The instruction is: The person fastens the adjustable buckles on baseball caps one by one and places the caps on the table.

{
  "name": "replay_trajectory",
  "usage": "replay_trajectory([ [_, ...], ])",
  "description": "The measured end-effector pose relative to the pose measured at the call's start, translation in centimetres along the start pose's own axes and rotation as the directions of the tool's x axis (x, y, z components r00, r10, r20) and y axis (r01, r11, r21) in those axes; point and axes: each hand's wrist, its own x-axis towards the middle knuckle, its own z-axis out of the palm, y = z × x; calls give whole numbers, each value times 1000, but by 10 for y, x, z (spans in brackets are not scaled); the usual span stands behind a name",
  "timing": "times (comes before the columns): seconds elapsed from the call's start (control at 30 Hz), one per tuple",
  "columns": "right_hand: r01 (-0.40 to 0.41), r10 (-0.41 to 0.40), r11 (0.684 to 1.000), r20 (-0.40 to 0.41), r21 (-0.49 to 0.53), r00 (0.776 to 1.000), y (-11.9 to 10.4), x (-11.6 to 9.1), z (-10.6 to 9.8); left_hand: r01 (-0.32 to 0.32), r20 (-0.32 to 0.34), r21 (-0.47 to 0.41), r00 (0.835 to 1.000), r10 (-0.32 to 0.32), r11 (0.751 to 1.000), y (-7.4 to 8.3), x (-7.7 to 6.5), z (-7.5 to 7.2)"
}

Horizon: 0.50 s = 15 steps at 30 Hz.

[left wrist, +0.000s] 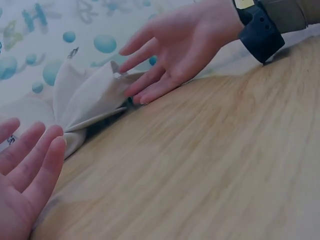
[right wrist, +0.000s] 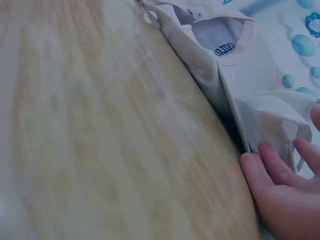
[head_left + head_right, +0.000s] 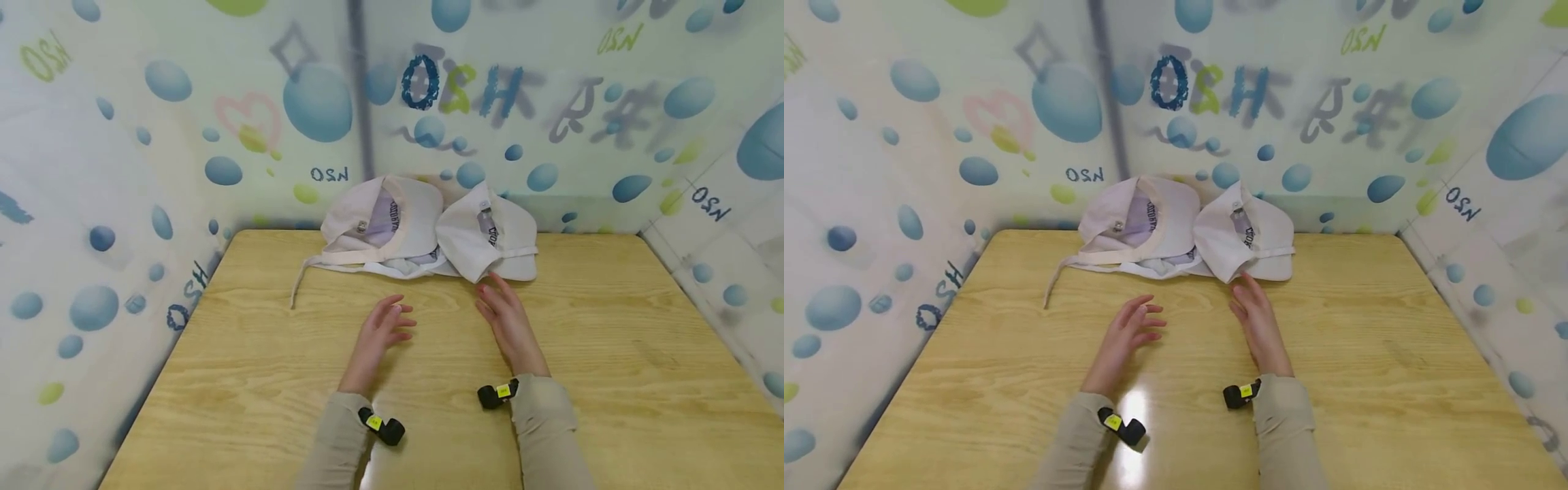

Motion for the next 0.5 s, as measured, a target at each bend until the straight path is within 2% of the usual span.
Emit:
replay_trajectory([
  [0.13,-12,13,1000,40,-3,999,3,3,0,0,15,-29,1000,1,1000,-4,5,6],
  [0.3,-6,5,1000,68,2,998,6,4,0,-13,27,-9,1000,14,1000,-11,12,11],
  [0.5,19,-22,998,55,58,998,6,4,-3,-8,26,-2,1000,8,1000,-13,17,16],
])
